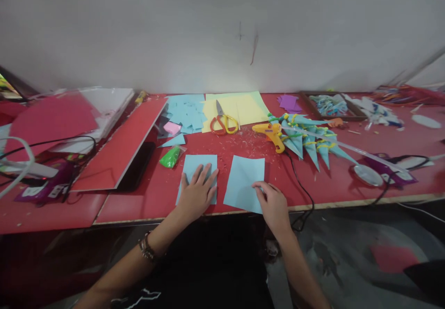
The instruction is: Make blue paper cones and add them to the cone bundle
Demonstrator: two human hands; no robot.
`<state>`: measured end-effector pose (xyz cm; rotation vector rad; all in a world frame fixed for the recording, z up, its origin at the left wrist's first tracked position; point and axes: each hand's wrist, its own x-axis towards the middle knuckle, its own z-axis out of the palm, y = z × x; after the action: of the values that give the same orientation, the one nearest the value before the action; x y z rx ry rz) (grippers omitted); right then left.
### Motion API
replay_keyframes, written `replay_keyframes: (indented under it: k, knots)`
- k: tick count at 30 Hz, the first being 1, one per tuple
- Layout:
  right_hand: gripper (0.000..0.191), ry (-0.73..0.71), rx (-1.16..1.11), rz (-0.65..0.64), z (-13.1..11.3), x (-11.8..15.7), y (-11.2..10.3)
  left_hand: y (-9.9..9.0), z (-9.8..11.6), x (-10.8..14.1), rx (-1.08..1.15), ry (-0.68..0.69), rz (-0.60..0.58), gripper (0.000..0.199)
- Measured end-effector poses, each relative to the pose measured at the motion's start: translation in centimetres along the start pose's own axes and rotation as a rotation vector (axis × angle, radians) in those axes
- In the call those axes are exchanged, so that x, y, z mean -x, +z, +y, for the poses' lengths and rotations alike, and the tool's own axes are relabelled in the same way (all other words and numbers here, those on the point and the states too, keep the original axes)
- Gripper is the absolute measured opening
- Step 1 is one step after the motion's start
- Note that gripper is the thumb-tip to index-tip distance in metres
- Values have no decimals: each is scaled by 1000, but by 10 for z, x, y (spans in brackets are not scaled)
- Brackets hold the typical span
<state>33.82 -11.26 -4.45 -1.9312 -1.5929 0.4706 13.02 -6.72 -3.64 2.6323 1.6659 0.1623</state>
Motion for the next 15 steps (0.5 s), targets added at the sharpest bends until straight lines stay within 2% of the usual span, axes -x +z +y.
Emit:
replay_keyframes:
  k: [3, 8, 12, 15]
  knots:
    - [26, -22, -61, 12, 0, -1, -1, 0, -1, 0, -2, 15, 5, 45]
    - [29, -10, -316, 67, -12, -8, -7, -3, -11, -4, 5, 71, 9, 47]
    - [28, 47, -517, 98, -17, -22, -12, -10, -27, -1, 55, 184, -60, 58]
    - [31, 34, -682, 56, -17, -31, -9, -17, -36, 12, 95, 262, -132, 72]
